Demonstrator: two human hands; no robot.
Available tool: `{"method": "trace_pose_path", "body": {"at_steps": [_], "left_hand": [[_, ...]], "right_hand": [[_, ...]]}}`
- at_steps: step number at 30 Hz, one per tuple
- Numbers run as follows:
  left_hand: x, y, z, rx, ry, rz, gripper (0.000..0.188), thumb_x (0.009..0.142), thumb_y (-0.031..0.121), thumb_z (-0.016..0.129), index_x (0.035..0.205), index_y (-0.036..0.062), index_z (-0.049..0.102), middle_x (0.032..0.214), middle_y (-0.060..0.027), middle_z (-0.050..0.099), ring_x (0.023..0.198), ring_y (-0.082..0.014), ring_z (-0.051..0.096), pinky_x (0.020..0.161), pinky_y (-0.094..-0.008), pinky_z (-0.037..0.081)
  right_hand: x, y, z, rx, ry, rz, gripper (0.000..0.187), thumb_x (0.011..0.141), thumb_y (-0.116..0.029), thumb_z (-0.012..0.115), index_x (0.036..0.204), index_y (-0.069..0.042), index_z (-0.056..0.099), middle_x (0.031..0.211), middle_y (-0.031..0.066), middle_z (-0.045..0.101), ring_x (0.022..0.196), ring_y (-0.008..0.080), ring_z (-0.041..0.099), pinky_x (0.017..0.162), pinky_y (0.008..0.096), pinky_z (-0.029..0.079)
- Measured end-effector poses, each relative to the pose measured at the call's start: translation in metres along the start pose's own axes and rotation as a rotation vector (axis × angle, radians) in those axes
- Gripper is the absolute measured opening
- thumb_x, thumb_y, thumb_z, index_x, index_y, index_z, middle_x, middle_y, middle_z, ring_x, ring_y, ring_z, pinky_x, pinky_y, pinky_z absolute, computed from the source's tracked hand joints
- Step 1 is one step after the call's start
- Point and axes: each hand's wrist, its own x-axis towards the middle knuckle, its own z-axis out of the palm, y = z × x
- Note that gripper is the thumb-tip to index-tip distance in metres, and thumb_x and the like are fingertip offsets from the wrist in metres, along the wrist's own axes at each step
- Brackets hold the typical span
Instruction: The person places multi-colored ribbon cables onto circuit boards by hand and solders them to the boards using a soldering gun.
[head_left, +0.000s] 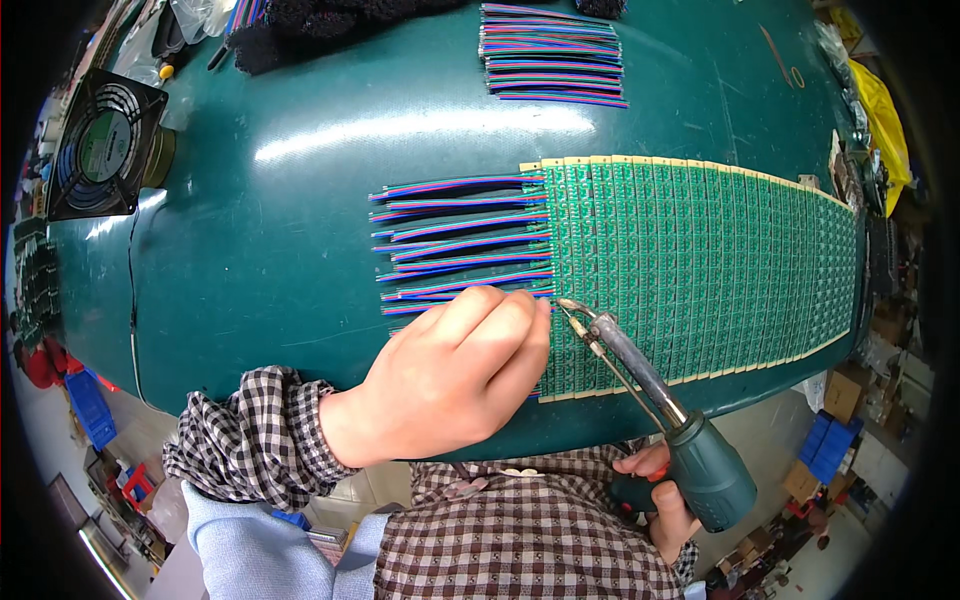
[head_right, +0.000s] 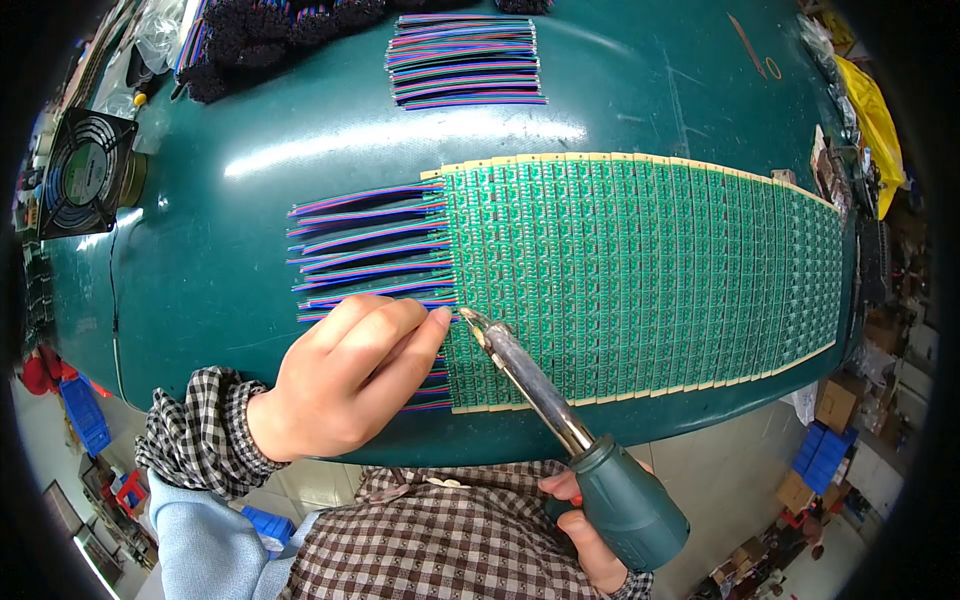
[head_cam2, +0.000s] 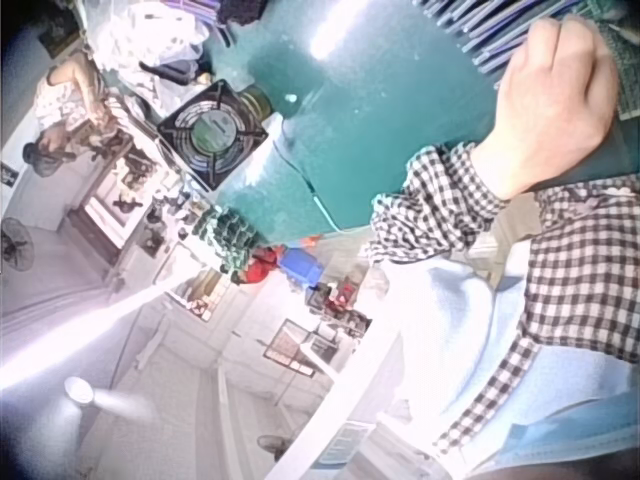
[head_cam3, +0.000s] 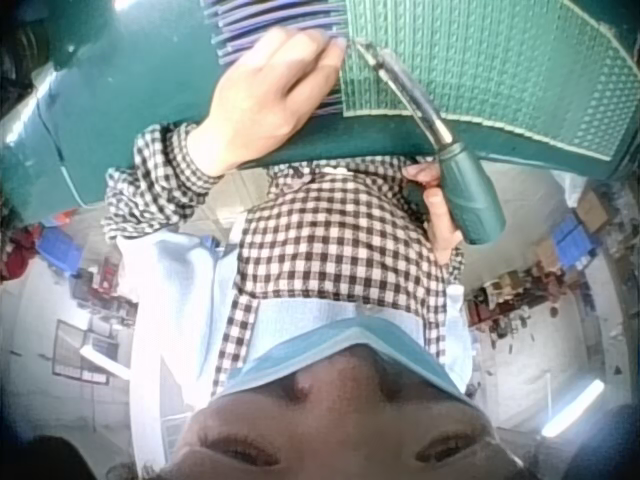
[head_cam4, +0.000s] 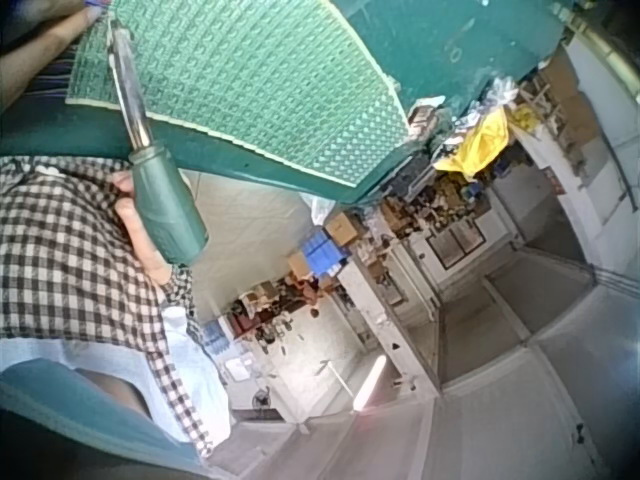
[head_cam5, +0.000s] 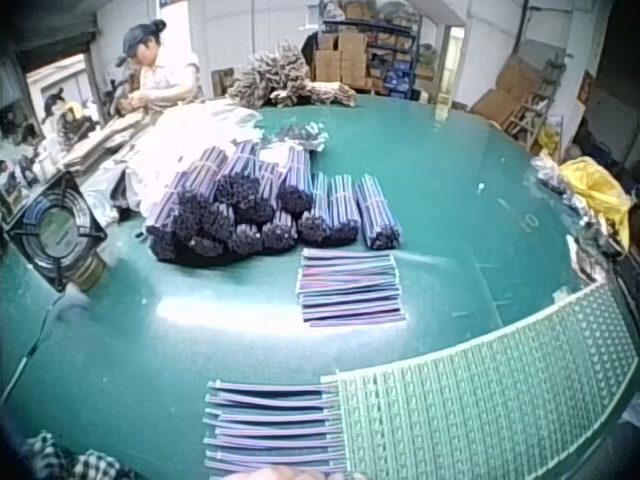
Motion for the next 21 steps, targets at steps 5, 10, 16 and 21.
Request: {"method": "trace_pose_path", "body": {"at_steps": [5, 10, 16, 21], "left_hand": [[0.0, 0.0, 0.0, -0.003, -0.001, -0.008, 0.039, 0.066, 0.003, 0.068, 0.103, -0.0094, 0.067, 0.098, -0.0144, 0.059, 0.079, -0.0256, 0.06, 0.068, -0.0327, 0.053], [-0.001, -0.001, -0.001, -0.013, -0.008, -0.008, 0.039, 0.067, 0.004, 0.067, 0.103, -0.0093, 0.067, 0.098, -0.0145, 0.059, 0.08, -0.0262, 0.06, 0.068, -0.0332, 0.053], [0.0, 0.0, -0.002, -0.004, -0.01, -0.01, 0.039, 0.066, 0.004, 0.067, 0.103, -0.0089, 0.067, 0.099, -0.0148, 0.059, 0.081, -0.0264, 0.061, 0.068, -0.0331, 0.054], [0.0, 0.0, -0.002, 0.013, -0.018, -0.006, 0.04, 0.065, 0.004, 0.067, 0.103, -0.0086, 0.067, 0.099, -0.0141, 0.059, 0.079, -0.0255, 0.061, 0.067, -0.0326, 0.053]], "right_hand": [[-0.001, 0.004, -0.001, 0.008, -0.002, -0.001, 0.052, 0.085, -0.037, 0.073, 0.101, 0.009, 0.057, 0.085, 0.0174, 0.062, 0.08, 0.0278, 0.065, 0.075, 0.0442, 0.06], [-0.004, 0.009, -0.005, 0.035, 0.023, -0.025, 0.052, 0.086, -0.038, 0.072, 0.101, 0.009, 0.056, 0.088, 0.0178, 0.062, 0.08, 0.0289, 0.065, 0.075, 0.0449, 0.059], [-0.006, 0.003, -0.004, -0.003, 0.06, 0.018, 0.063, 0.085, -0.043, 0.072, 0.112, 0.012, 0.056, 0.094, 0.0206, 0.063, 0.086, 0.0309, 0.067, 0.075, 0.0438, 0.061], [-0.003, -0.006, 0.008, -0.013, 0.098, 0.024, 0.068, 0.084, -0.043, 0.073, 0.119, 0.012, 0.053, 0.098, 0.0215, 0.063, 0.09, 0.0315, 0.067, 0.075, 0.0423, 0.062]]}}
